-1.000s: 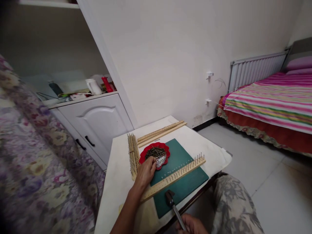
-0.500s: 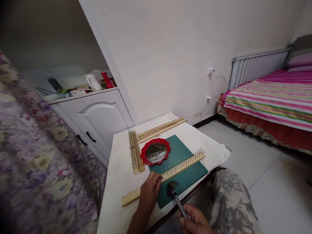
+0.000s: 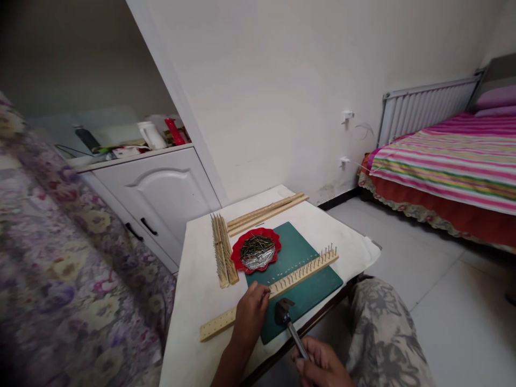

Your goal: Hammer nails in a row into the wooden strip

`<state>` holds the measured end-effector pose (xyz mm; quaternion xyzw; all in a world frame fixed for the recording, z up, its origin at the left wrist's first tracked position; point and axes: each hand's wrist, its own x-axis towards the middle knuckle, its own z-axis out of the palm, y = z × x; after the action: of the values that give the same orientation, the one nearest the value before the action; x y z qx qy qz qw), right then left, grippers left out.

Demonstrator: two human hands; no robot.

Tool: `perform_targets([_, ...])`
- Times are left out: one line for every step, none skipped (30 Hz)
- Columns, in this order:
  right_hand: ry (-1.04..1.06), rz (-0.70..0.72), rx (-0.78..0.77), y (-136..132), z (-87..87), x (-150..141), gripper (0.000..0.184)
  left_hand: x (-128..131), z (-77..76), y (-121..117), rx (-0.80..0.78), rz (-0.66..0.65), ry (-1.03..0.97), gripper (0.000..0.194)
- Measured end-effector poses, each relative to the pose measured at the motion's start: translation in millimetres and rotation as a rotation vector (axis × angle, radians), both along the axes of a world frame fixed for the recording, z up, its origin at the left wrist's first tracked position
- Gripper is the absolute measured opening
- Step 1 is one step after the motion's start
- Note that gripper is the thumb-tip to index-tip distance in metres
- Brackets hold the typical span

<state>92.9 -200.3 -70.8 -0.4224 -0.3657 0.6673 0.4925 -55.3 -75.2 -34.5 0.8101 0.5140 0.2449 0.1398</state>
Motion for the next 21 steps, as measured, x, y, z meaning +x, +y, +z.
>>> perform_targets([0.001,-0.002,0.005,-0.1,-0.5,-0.2,0.038,0.5,0.1,0.5,-0.003,-0.002,-0.012,0.022])
perform_targets([0.008,-0.009,0.007,-0.2,-1.1,-0.4,0.038,1.0,-0.1,1.0,-0.008,-0.002,-0.031,0.021])
perform_targets([0.022,-0.016,0.006,-0.3,-1.7,-0.6,0.039,1.5,-0.7,1.5,-0.014,0.001,-0.056,0.020])
perform_targets([0.041,-0.023,0.003,-0.4,-2.4,-0.8,0.039,1.9,-1.5,1.9,-0.022,0.006,-0.087,0.018])
perform_targets([0.060,-0.026,-0.004,-0.4,-2.9,-1.0,0.039,2.4,-2.7,2.4,-0.031,0.014,-0.119,0.016])
perform_targets([0.075,-0.027,-0.013,-0.3,-3.2,-1.3,0.039,3.0,-4.0,2.7,-0.041,0.026,-0.151,0.015])
perform_targets([0.079,-0.025,-0.019,-0.1,-3.3,-1.5,0.039,3.6,-5.5,3.0,-0.048,0.039,-0.180,0.014])
perform_targets([0.071,-0.021,-0.020,0.1,-3.2,-1.8,0.039,4.3,-6.9,3.2,-0.054,0.052,-0.204,0.014])
perform_targets([0.056,-0.014,-0.019,0.3,-2.8,-2.0,0.040,5.0,-8.3,3.4,-0.056,0.064,-0.222,0.014])
perform_targets([0.041,-0.007,-0.018,0.4,-2.2,-2.2,0.041,5.9,-9.4,3.5,-0.056,0.072,-0.233,0.014])
perform_targets([0.031,-0.003,-0.015,0.4,-1.4,-2.4,0.041,6.8,-10.4,3.6,-0.054,0.077,-0.237,0.015])
perform_targets([0.023,-0.002,-0.008,0.1,-0.4,-2.5,0.041,7.6,-11.1,3.6,-0.051,0.081,-0.236,0.016])
perform_targets([0.016,0.001,-0.002,-0.3,0.8,-2.4,0.041,8.5,-11.5,3.5,-0.047,0.085,-0.231,0.016])
perform_targets([0.007,0.002,0.004,-0.9,2.3,-2.1,0.042,9.3,-11.6,3.4,-0.045,0.090,-0.223,0.017])
perform_targets([-0.005,0.007,0.009,-1.5,4.3,-1.4,0.042,10.1,-11.5,3.3,-0.047,0.095,-0.217,0.017])
perform_targets([-0.019,0.011,0.017,-2.0,6.8,-0.5,0.043,10.7,-11.2,3.1,-0.049,0.100,-0.212,0.018])
perform_targets([-0.036,0.014,0.025,-2.3,10.1,0.7,0.043,11.2,-10.9,2.9,-0.051,0.103,-0.208,0.018])
perform_targets([-0.055,0.014,0.033,-2.2,14.0,2.2,0.043,11.6,-10.6,2.7,-0.052,0.104,-0.205,0.019])
perform_targets([-0.075,0.014,0.044,-1.6,18.6,3.7,0.043,11.9,-10.5,2.5,-0.051,0.105,-0.199,0.019])
perform_targets([-0.100,0.010,0.061,-0.4,23.7,5.2,0.042,12.1,-10.5,2.4,-0.046,0.107,-0.192,0.019])
perform_targets([-0.133,0.014,0.073,1.4,28.9,6.5,0.041,12.1,-10.8,2.5,-0.039,0.110,-0.186,0.019])
